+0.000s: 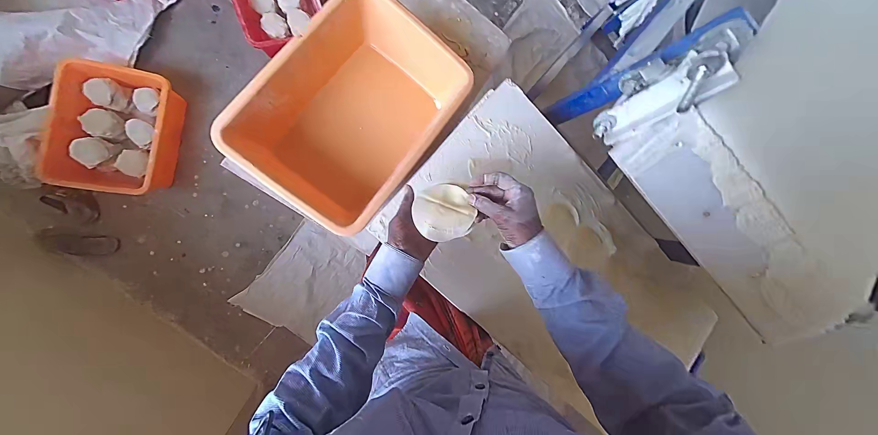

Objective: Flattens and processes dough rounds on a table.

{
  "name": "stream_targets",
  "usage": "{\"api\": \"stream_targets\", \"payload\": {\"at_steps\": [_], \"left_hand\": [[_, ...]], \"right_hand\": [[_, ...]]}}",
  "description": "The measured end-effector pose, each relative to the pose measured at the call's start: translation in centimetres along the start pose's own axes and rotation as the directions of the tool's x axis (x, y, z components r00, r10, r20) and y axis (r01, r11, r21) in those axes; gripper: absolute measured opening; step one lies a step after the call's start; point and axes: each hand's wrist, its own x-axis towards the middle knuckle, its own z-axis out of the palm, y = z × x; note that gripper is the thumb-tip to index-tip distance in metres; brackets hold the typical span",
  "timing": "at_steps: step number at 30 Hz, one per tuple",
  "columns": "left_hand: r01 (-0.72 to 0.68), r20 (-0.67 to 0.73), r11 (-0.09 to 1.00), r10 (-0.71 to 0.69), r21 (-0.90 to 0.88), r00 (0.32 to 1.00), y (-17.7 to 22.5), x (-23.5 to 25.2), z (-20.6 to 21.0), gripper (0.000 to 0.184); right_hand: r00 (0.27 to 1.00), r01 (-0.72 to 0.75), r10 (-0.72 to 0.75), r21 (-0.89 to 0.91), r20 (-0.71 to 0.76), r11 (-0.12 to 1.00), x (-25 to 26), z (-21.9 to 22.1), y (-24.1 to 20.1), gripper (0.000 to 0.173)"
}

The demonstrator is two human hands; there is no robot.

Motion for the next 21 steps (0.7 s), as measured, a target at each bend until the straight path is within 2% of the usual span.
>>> {"api": "stream_targets", "payload": {"at_steps": [3, 5, 7, 11, 13, 16, 17, 19, 21], "left_hand": [[0.016, -0.040, 0.995, -0.012, 0.094, 0.999, -1.9, -1.2, -1.2, 0.066], [0.074, -0.076, 0.984, -0.063, 0.160, 0.995, -2.8, -2.4, -1.6, 0.047], [0.088, -0.167, 0.972, -0.052, 0.219, 0.985, -3.8, -3.0, -1.5, 0.027], [0.084, -0.268, 0.927, 0.018, 0.365, 0.963, -4.7, -3.9, -1.7, 0.021], [0.074, -0.282, 0.902, 0.055, 0.425, 0.958, -4.4, -4.3, -1.9, 0.021], [0.044, -0.251, 0.870, 0.093, 0.491, 0.963, -3.6, -4.9, -2.4, 0.019], [0.046, -0.255, 0.853, 0.103, 0.519, 0.962, -3.3, -5.2, -2.8, 0.020], [0.077, -0.276, 0.809, 0.108, 0.583, 0.955, -2.9, -5.7, -3.3, 0.024], [0.081, -0.274, 0.783, 0.117, 0.616, 0.954, -2.1, -5.9, -3.6, 0.025]], "right_hand": [[0.999, 0.049, -0.053, -0.180, -0.014, 0.982, -2.1, -0.7, 2.7, 0.026], [0.991, 0.110, -0.123, -0.218, -0.046, 0.970, -3.1, -0.9, 4.0, 0.027], [0.986, 0.122, -0.145, -0.244, -0.079, 0.962, -3.7, -1.3, 5.0, 0.025], [0.991, 0.043, -0.087, -0.368, -0.103, 0.929, -3.3, -2.3, 6.5, 0.028], [0.980, -0.007, -0.090, -0.487, -0.175, 0.873, -0.4, -3.8, 6.9, 0.031], [0.949, -0.227, 0.043, -0.578, -0.314, 0.784, 5.8, -6.8, 6.9, 0.040], [0.954, -0.251, 0.078, -0.631, -0.289, 0.734, 7.5, -7.5, 7.1, 0.045], [0.982, -0.186, 0.101, -0.771, -0.157, 0.609, 9.7, -8.2, 7.2, 0.049], [0.991, -0.094, 0.132, -0.857, -0.030, 0.508, 11.2, -8.3, 6.4, 0.040]]}}
